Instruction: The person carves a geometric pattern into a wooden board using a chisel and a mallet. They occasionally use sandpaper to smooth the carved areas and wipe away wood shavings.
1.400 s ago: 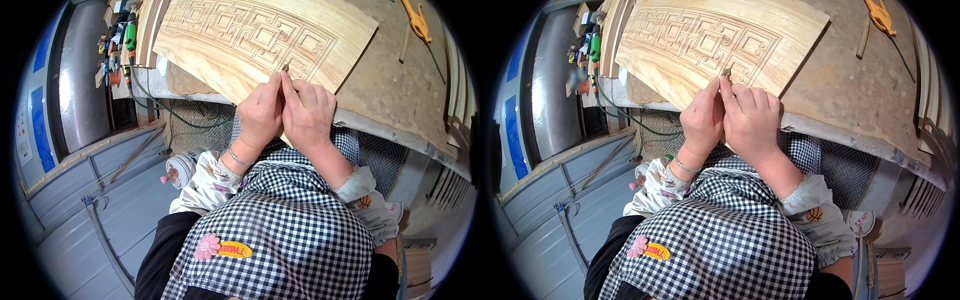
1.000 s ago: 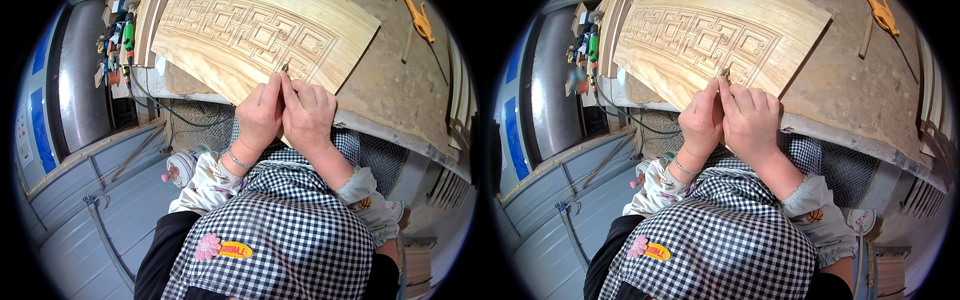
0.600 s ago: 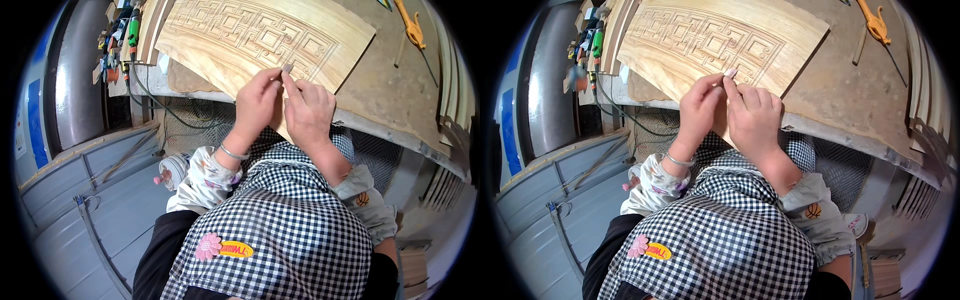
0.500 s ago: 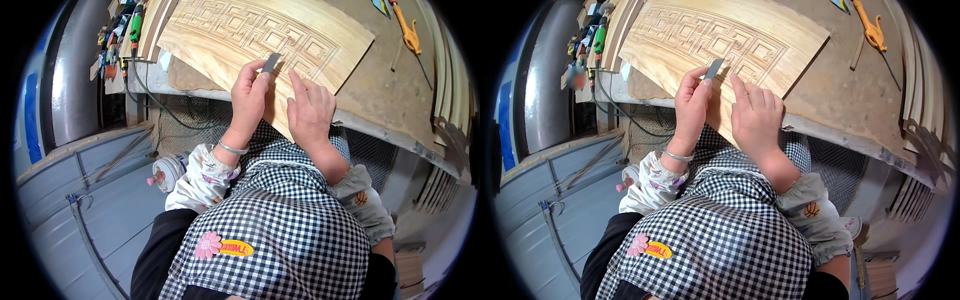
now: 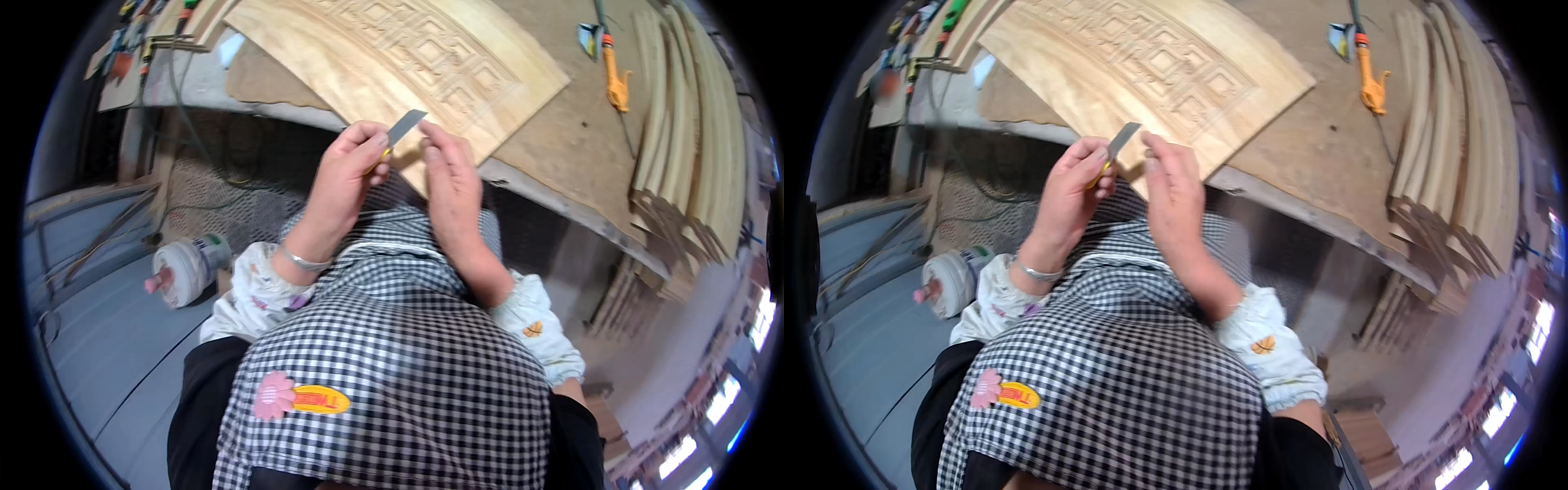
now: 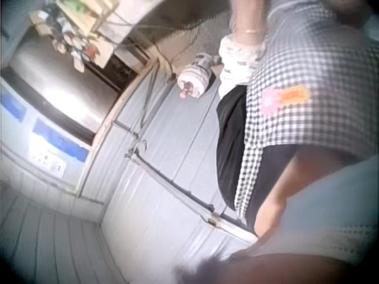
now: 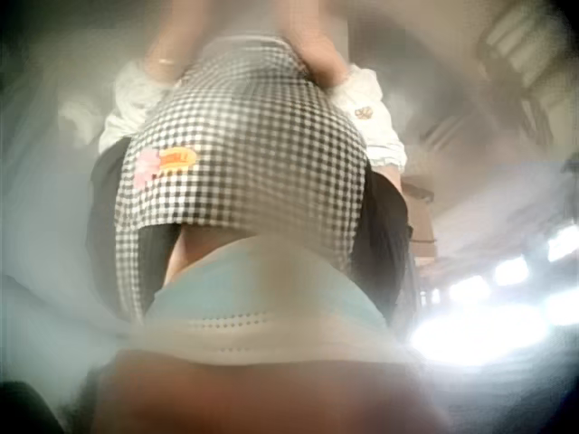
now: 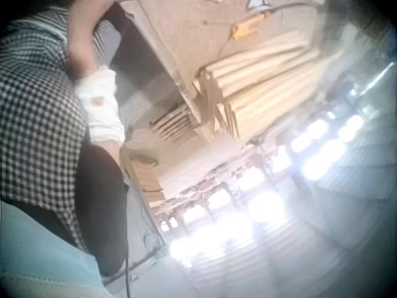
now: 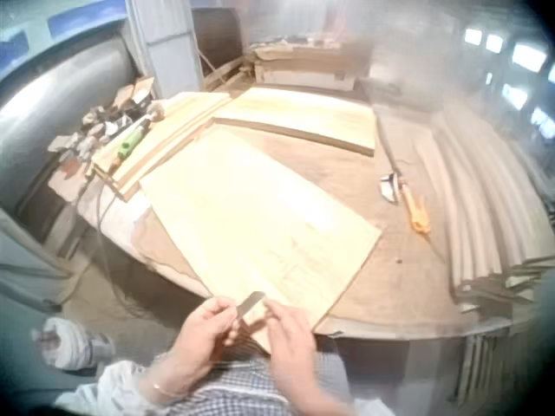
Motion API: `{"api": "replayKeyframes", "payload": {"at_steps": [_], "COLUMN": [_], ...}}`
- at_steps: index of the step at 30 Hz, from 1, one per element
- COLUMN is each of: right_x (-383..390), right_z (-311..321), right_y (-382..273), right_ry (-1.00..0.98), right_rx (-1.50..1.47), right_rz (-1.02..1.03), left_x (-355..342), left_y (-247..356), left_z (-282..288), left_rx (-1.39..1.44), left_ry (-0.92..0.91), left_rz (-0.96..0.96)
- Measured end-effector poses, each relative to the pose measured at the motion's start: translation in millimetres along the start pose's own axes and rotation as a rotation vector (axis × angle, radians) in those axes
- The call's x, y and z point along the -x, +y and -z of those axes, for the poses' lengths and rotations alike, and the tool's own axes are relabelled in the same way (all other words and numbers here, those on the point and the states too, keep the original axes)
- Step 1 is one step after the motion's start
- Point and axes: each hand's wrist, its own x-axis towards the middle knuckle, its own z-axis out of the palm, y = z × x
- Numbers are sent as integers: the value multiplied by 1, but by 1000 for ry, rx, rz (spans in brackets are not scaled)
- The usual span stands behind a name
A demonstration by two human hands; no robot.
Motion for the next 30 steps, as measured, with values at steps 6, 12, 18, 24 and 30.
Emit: {"api": "replayKeyframes", "payload": {"at_steps": [6, 12, 18, 24, 30], "right_x": [-6, -13, -4, -19, -53], "right_z": [14, 79, 172, 107, 48], "right_y": [-13, -43, -84, -42, 0], "right_ry": [-271, 99, 239, 336, 267], "right_rx": [-725, -574, 87, 378, 662], "right_rz": [-471, -219, -174, -32, 182], "left_x": [3, -39, -159, -177, -180], "left_y": [-15, 27, 45, 30, 26], "left_z": [-6, -22, 35, 13, 25], "left_rx": [233, -333, -1069, -1298, -1349], "left_ry": [-312, -71, 229, 337, 401], "left_rz": [173, -77, -888, -1097, -1031]}}
